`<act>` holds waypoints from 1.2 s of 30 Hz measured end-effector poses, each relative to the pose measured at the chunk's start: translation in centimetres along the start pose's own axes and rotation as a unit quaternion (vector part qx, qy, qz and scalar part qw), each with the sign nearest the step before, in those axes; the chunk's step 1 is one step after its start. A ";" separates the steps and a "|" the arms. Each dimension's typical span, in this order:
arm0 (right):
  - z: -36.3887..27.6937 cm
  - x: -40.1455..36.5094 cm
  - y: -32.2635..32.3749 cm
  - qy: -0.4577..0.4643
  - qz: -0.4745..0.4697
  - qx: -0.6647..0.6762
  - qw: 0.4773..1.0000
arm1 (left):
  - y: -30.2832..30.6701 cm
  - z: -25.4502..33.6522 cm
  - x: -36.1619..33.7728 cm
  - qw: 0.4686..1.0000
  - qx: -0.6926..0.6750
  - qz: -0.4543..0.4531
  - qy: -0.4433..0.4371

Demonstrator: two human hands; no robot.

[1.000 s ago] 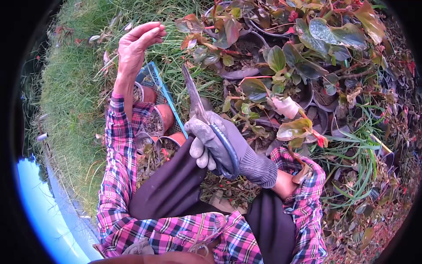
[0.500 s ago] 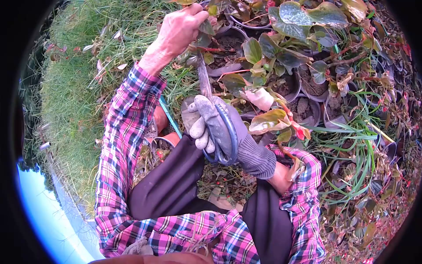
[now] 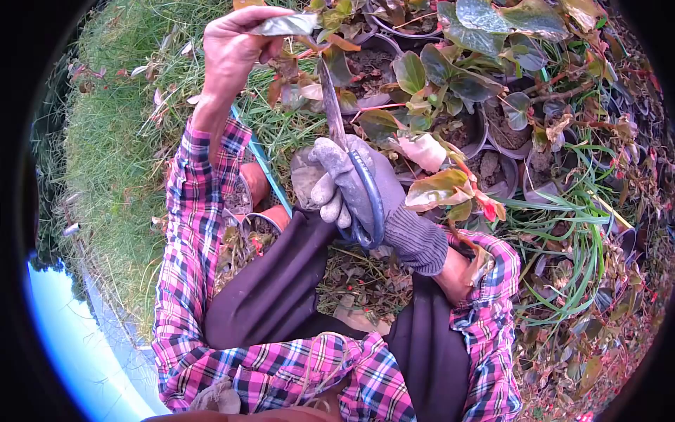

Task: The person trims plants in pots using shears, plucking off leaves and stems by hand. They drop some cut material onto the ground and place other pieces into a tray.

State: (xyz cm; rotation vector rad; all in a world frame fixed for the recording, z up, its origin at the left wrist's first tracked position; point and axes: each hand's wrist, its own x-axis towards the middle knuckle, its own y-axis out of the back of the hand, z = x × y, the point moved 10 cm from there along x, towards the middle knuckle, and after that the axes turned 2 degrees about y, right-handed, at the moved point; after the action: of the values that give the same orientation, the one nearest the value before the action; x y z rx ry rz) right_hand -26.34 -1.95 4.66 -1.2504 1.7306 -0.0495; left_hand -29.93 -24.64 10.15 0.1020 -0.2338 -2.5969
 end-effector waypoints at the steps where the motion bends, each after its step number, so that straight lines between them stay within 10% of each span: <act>1: -0.2 0.0 -0.2 0.002 -0.005 0.001 1.000 | 1.0 0.1 1.0 0.985 -0.161 0.008 0.062; 4: -0.7 0.2 -0.5 0.013 -0.012 -0.011 1.000 | 4.7 2.6 0.9 0.938 -0.339 0.064 -0.008; 8: -0.5 0.9 -0.1 0.033 -0.024 -0.002 0.999 | 7.6 2.5 -2.4 0.978 0.038 0.206 -0.004; 16: -1.5 2.9 -1.6 0.057 -0.031 0.042 0.997 | 3.1 2.1 -0.5 0.984 0.156 0.086 -0.026; 18: -1.3 3.8 -2.0 0.017 -0.054 0.066 0.996 | -0.3 3.8 0.1 0.889 0.448 -0.023 -0.087; 21: -0.9 4.9 -1.6 -0.009 -0.016 0.002 1.000 | -0.6 0.5 0.2 0.837 0.529 -0.057 -0.129; 24: -0.4 5.8 -1.5 -0.049 -0.024 -0.039 0.998 | 0.3 -2.8 0.8 0.852 0.497 -0.076 -0.145; 28: -1.3 6.3 -1.5 0.003 -0.025 -0.061 0.998 | 0.6 -4.5 0.8 0.886 0.452 -0.091 0.051; 34: -0.7 6.9 -1.0 -0.043 -0.023 -0.054 0.997 | 1.5 -5.0 0.5 0.929 0.366 -0.054 0.024; 36: -1.0 7.0 -1.0 -0.029 -0.029 -0.065 0.997 | 0.4 -3.9 -0.4 0.979 0.168 -0.051 0.109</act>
State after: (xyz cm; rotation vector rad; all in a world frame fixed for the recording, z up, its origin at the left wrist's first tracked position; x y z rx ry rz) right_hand -26.42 -8.14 1.05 -1.3845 1.6683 0.0667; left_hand -28.90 -25.29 6.42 0.5268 -0.5976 -2.5957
